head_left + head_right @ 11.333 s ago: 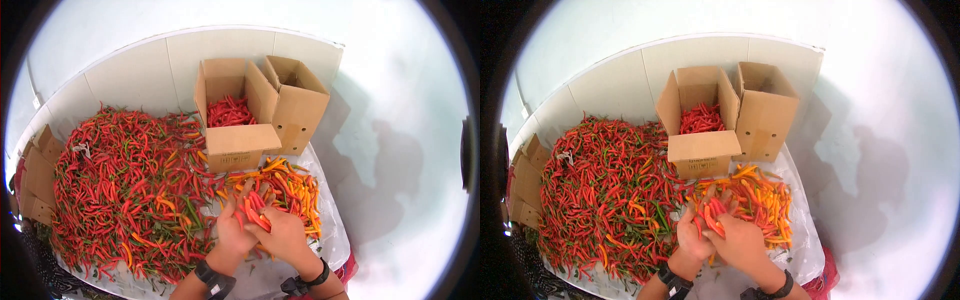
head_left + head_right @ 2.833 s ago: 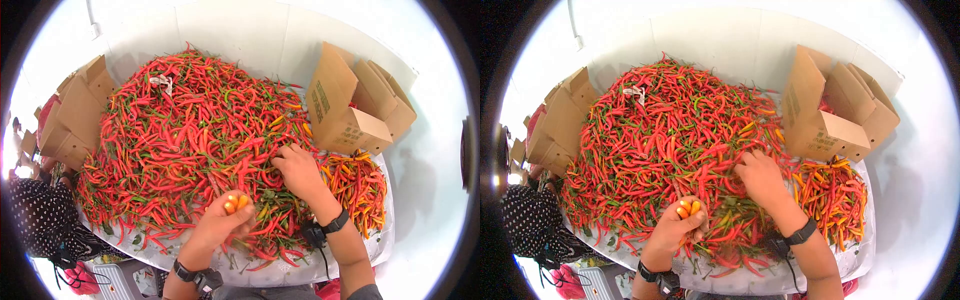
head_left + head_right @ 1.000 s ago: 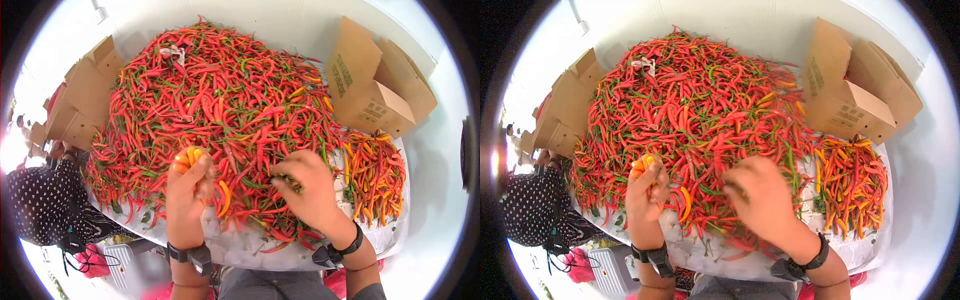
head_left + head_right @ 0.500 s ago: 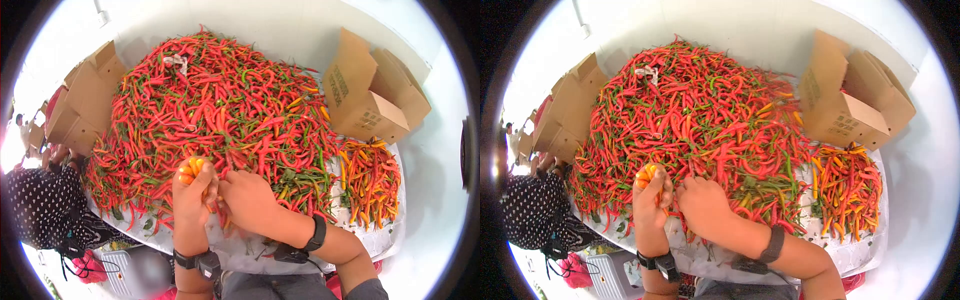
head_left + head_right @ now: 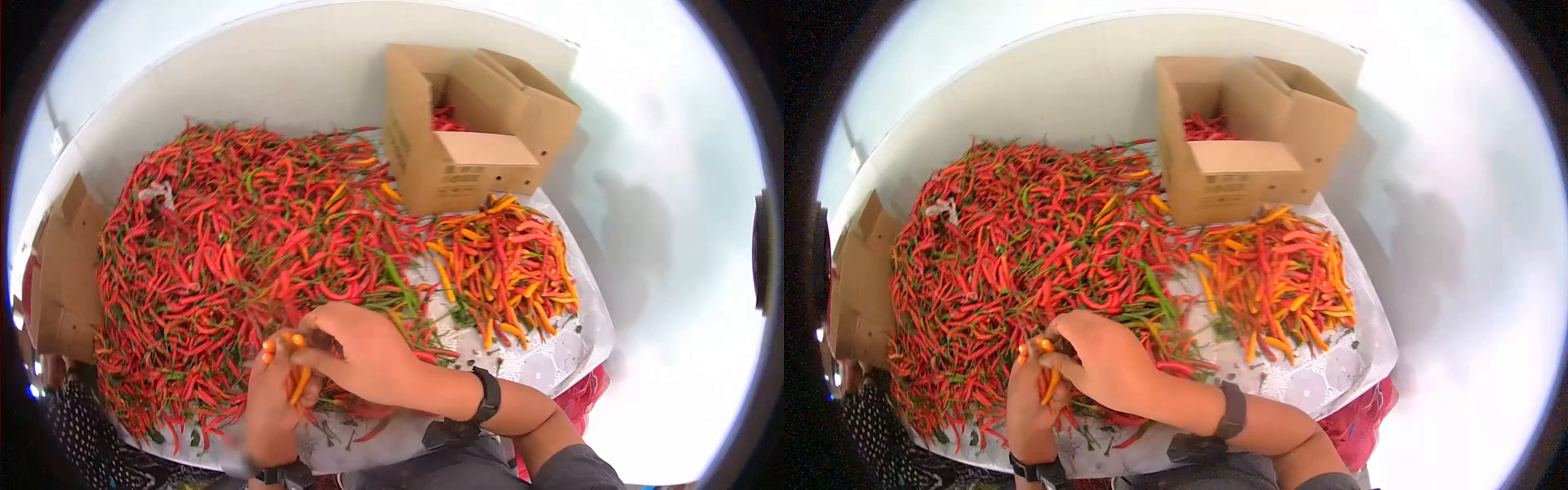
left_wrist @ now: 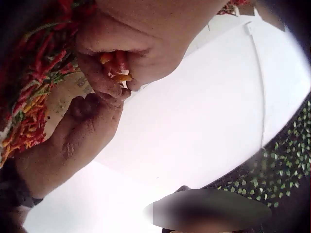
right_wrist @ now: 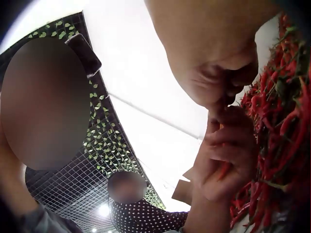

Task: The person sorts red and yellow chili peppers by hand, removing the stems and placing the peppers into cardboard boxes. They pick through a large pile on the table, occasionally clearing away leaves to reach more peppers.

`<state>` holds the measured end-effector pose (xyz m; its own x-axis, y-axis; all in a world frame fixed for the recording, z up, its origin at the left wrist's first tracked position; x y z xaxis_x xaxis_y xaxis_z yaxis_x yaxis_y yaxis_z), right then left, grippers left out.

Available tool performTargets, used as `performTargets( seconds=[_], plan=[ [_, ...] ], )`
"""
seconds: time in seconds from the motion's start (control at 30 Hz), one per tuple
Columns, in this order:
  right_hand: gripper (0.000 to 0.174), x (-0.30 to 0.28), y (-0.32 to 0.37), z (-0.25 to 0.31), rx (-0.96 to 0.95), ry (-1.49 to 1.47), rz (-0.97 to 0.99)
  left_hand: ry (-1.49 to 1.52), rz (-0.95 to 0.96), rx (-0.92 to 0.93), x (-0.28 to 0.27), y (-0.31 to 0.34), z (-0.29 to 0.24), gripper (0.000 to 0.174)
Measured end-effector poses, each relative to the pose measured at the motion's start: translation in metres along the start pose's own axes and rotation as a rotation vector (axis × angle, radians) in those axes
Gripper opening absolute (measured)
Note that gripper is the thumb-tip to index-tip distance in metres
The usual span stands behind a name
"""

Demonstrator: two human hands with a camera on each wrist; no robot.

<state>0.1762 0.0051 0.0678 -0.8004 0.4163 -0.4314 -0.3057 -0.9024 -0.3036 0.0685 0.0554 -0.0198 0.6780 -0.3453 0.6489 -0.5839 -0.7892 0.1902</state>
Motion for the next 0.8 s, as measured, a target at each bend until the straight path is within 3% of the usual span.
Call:
performTargets(
  seconds=[0.03,0.13,0.23,0.33,0.43,0.53,0.6,0.67,0.8],
  plan=[
    [0.026,-0.004,0.001,-0.006,0.072,0.015,0.027,-0.012,-0.011,-0.025,-0.003,-0.003,0.008,0.027],
    [0.025,-0.028,0.010,-0.010,0.097,-0.047,-0.008,0.040,0.235,-0.064,0.031,0.003,0.009,0.029],
    [0.031,-0.065,0.026,-0.037,0.213,-0.081,-0.122,-0.157,0.259,-0.073,0.058,0.006,0.007,0.025],
    [0.028,-0.102,0.044,-0.072,0.274,0.189,-0.253,-0.257,0.288,-0.121,0.095,-0.001,0.016,0.023],
    [0.024,-0.101,0.061,-0.086,0.255,0.399,-0.195,-0.317,0.371,-0.181,0.143,-0.017,0.044,0.022],
    [0.022,-0.083,0.076,-0.099,0.328,0.355,-0.082,-0.400,0.363,-0.219,0.188,-0.043,0.086,0.025],
    [0.023,-0.079,0.076,-0.101,0.318,0.354,-0.017,-0.336,0.534,-0.290,0.221,-0.061,0.121,0.027],
    [0.025,-0.077,0.078,-0.104,0.310,0.359,0.043,-0.377,0.584,-0.332,0.251,-0.069,0.134,0.028],
    [0.025,-0.092,0.077,-0.100,0.253,0.225,-0.018,-0.358,0.564,-0.320,0.263,-0.074,0.140,0.033]
  ],
)
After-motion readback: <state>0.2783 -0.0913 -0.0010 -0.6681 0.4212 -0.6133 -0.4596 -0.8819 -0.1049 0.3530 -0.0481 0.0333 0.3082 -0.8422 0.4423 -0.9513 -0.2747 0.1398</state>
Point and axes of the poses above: each hand's wrist, its own y-axis away from the middle knuckle, its own x-axis out of the palm, z = x × y, the point moved 9 cm from there along -y, towards the middle knuckle, and after that the axes turned 11 degrees about x, right-handed, at the moved point
